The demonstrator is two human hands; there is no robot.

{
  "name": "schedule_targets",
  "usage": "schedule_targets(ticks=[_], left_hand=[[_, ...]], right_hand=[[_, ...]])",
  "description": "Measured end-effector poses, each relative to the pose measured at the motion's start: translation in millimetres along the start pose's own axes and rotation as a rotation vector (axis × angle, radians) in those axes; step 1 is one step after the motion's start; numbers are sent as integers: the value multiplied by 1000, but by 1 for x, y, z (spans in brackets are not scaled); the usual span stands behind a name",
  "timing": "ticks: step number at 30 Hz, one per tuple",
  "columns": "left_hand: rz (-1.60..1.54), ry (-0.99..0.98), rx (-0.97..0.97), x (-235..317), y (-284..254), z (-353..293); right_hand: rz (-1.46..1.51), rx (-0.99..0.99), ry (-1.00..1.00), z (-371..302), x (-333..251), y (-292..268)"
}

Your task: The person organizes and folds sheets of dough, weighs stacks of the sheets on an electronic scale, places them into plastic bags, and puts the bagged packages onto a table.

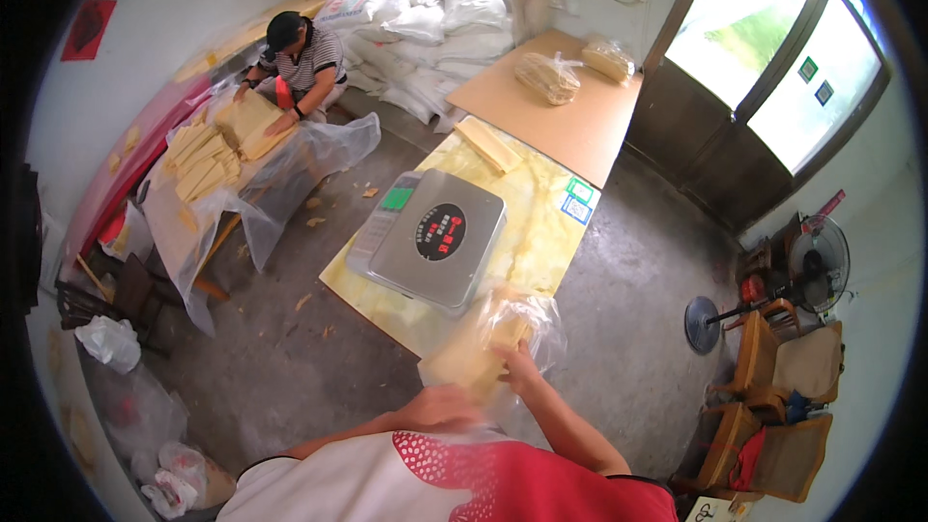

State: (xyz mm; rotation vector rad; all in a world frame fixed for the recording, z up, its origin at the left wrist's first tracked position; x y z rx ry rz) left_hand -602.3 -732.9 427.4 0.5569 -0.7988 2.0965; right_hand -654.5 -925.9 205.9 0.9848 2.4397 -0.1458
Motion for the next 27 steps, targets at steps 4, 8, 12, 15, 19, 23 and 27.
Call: schedule_targets(ticks=[4, 8, 12, 15, 19, 23, 27], left_hand=[[-48, -56, 13, -7, -3, 3], [-58, -128, 3, -5, -15, 3], [-85, -316, -29, -5, -32, -7], [-140, -514, 71, -5, -59, 13], [-70, -388, 162, 5, -84, 55], [61, -194, 373, 20, -136, 100], [46, -101, 480, 25, -167, 142]], right_hand=[[-283, 98, -118, 6, -6, -13], [-283, 341, -452, 33, -32, -97], [157, 183, -780, -63, -117, -71], [334, 24, -993, -131, -183, -42], [302, -115, -1066, -169, -237, -12], [-106, -177, -1158, -229, -297, 51], [-190, -285, -1123, -226, -344, 91]])
Point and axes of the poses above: each hand's wrist, its own z-axis towards the middle knuckle, its own y-axis out of the palm, x = y × z, the point moved 6 cm from there along z, towards the middle knuckle, and after that the axes turned 11 degrees about y, right-handed, at the moved point
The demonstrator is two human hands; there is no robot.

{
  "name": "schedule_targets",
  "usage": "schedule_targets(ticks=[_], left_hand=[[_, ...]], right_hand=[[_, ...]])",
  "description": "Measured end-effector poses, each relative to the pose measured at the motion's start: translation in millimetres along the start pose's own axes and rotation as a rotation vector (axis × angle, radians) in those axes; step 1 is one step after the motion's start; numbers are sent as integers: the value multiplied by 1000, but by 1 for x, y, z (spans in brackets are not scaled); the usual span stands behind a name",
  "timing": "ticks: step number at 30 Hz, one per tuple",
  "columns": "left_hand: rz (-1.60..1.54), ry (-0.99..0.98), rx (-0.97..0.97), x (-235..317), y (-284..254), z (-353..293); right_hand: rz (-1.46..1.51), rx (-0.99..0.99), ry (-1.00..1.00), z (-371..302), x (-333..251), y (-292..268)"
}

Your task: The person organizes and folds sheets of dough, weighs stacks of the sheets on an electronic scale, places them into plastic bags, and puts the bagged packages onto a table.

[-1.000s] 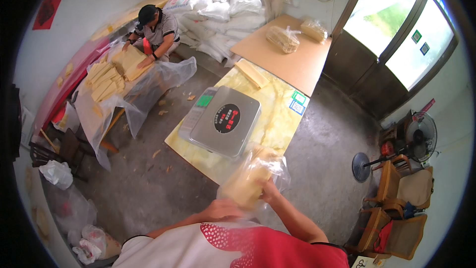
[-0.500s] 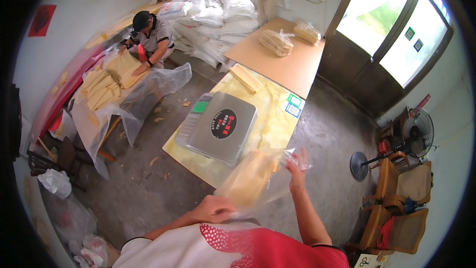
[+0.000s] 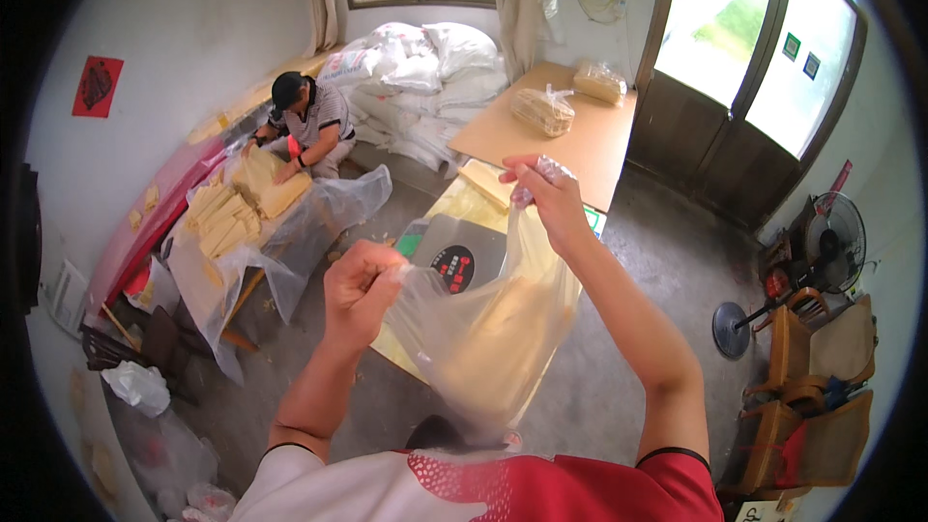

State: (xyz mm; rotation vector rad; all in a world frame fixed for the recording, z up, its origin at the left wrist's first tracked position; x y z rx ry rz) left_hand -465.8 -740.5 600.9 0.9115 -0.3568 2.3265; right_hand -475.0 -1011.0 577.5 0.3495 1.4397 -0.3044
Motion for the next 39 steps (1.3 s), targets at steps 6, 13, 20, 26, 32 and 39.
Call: schedule_targets(ticks=[6, 13, 20, 26, 32, 39], left_hand=[[124, 148, -72, -8, -14, 53], [34, 137, -450, -84, 7, 43], [-106, 369, -478, -119, -13, 29], [-129, 365, -607, -140, -61, 33], [-114, 365, -584, -142, -76, 36], [-110, 367, -603, -142, -87, 38]], right_hand=[[119, 79, -85, 43, -15, 6], [73, 241, 66, 96, 52, 31], [-21, 206, 204, 84, 93, 77], [9, 294, 261, 46, 101, 99], [-33, 356, 206, 31, 96, 112], [-30, 470, 94, -19, 113, 85]])
Point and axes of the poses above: each hand's wrist, its own z-axis towards the middle knuckle, its own y-axis out of the palm, x = y × z, the point moved 6 cm from there along z, towards the middle knuckle, and after that the axes turned 11 degrees about y, right-handed, at the moved point
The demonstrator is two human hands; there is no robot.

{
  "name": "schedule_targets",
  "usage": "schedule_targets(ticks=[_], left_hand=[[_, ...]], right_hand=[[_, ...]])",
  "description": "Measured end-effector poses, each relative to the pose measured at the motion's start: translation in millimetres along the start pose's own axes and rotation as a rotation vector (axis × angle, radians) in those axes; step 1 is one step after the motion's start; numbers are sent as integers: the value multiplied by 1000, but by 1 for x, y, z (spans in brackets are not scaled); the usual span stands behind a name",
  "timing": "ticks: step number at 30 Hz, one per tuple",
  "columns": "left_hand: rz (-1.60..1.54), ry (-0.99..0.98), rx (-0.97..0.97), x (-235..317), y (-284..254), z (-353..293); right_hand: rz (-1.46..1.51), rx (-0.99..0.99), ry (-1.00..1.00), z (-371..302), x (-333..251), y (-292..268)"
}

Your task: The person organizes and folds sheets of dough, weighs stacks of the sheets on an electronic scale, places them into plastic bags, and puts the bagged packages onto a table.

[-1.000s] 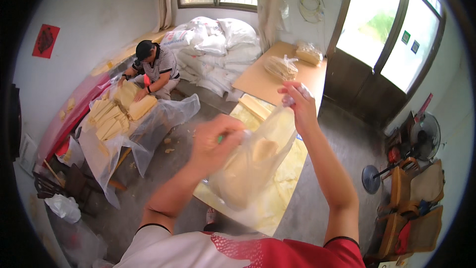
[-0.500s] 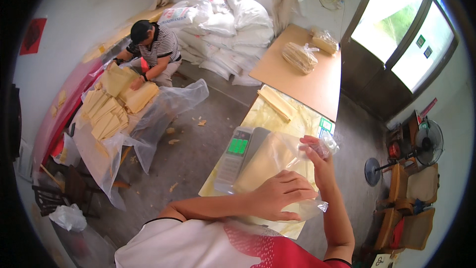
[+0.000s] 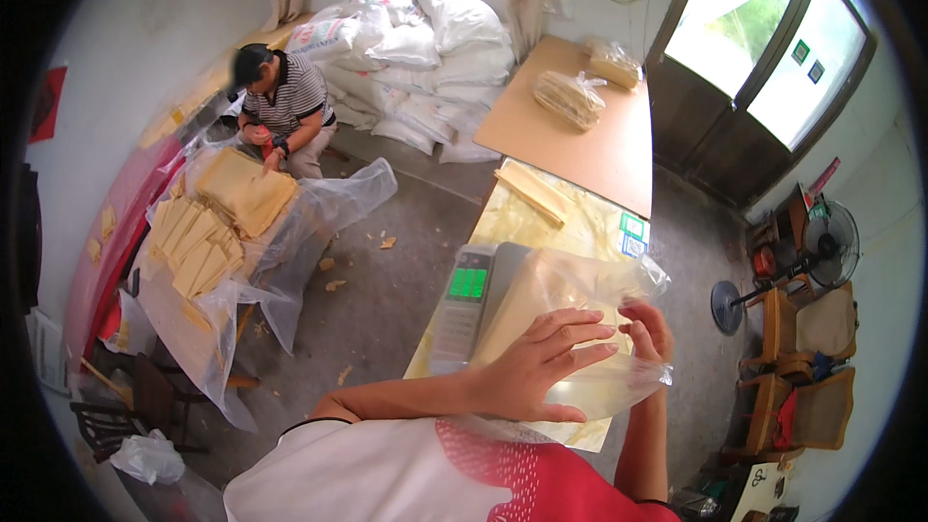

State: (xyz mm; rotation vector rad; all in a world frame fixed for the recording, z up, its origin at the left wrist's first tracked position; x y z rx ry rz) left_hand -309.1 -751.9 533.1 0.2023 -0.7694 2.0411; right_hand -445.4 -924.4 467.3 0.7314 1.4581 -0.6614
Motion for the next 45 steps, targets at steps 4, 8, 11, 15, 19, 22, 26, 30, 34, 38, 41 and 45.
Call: schedule_targets(ticks=[4, 8, 11, 15, 19, 22, 26, 30, 34, 38, 41, 45], left_hand=[[10, -26, -19, -2, 1, -4], [15, -61, -21, -4, -1, -7], [26, -86, 16, -10, -3, -11], [84, -105, -15, -32, -5, -11], [-137, -146, 134, -75, -33, -10], [-130, -178, 141, -87, -42, 19], [15, -96, -50, -94, 4, 47], [186, -45, -52, -126, 60, 59], [-188, -369, -3, -162, 76, 47], [-488, -536, 242, -157, 46, 51], [-527, -546, 389, -142, 20, 59], [-339, -499, 509, -107, 9, 60]], right_hand=[[14, 101, 16, -13, 2, -11], [-43, 259, -44, -17, -12, -17], [-59, 387, -124, -16, -21, -22], [-46, 364, -144, -25, -31, -25], [135, -4, -216, -40, -39, -1], [30, -104, -283, -56, -55, 19], [-19, -92, -52, -64, -48, 36], [-62, -121, 10, -69, 2, 41], [-27, -32, -79, -79, -27, 37], [390, 248, -122, -68, -35, -22], [640, 271, -109, -59, -36, -60], [723, 240, -102, -60, -45, -100]])
Point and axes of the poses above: each hand's wrist, its own z-axis towards the middle knuckle, its own y-axis out of the palm, x = y × z, the point moved 6 cm from there along z, towards the middle knuckle, and after that the axes turned 11 degrees about y, right-handed, at the moved point
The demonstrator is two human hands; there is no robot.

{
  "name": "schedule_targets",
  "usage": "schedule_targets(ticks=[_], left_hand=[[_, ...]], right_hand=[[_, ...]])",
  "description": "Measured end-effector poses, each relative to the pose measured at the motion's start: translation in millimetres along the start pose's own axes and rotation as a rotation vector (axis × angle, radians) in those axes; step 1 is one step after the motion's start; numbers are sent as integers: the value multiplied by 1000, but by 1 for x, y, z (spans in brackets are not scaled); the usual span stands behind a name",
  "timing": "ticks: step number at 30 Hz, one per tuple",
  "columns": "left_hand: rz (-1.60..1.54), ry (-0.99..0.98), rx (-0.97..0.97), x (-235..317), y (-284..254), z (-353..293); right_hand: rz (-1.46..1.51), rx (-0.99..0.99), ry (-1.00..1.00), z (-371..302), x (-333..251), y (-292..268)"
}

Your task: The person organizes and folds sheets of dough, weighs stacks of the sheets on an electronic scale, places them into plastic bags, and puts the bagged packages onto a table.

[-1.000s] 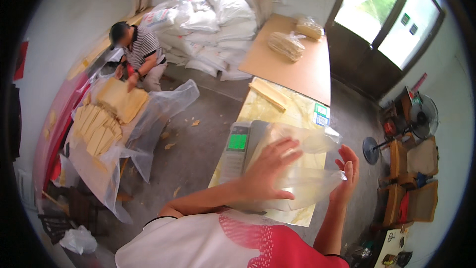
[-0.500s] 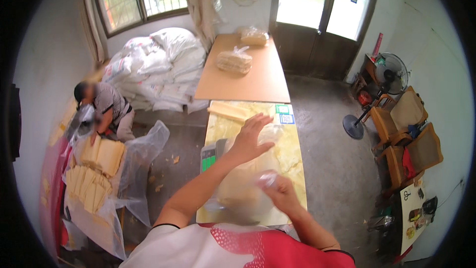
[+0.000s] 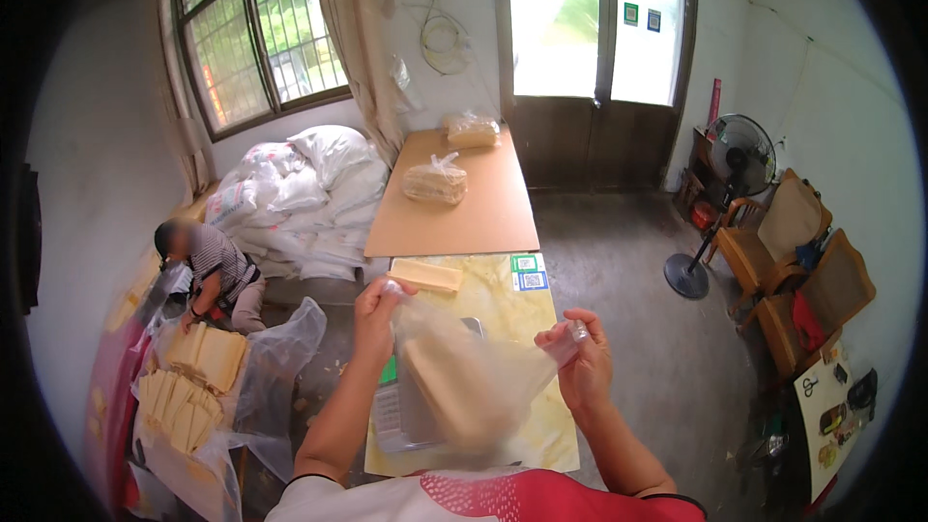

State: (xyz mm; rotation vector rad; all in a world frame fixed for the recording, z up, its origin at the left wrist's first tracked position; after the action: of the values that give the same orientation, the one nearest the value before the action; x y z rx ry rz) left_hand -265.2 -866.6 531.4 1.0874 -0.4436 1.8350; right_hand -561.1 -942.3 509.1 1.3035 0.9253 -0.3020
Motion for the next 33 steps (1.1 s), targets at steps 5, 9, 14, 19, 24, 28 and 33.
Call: schedule_targets(ticks=[5, 9, 14, 19, 24, 28, 33], left_hand=[[299, 297, -147, 69, 40, -40], [306, 601, -435, 101, 104, -94], [369, 631, -616, 95, 166, -139], [384, 404, -616, 45, 195, -186], [-183, -444, -334, -26, 199, -242], [48, -605, -545, -39, 209, -269], [-178, -847, -104, -89, 183, -324]], right_hand=[[-119, -203, 67, 2, -33, -14], [-497, -572, 191, -10, -23, -23], [-1099, -1213, 311, -57, 42, -54], [-794, -1189, 550, -91, 52, -81], [-639, -1108, 722, -86, 13, -68], [-732, -1077, 384, -58, 19, -94], [-635, -880, 584, -45, 61, -119]])
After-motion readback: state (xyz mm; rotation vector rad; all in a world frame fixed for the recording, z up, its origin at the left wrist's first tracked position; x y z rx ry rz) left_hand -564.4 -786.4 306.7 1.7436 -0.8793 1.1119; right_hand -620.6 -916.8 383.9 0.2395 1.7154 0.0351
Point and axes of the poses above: each hand's wrist, its own z-axis towards the middle knuckle, its own y-axis out of the palm, x = y × z, the point moved 6 cm from there along z, towards the middle knuckle, and after that the axes turned 11 degrees about y, right-handed, at the moved point
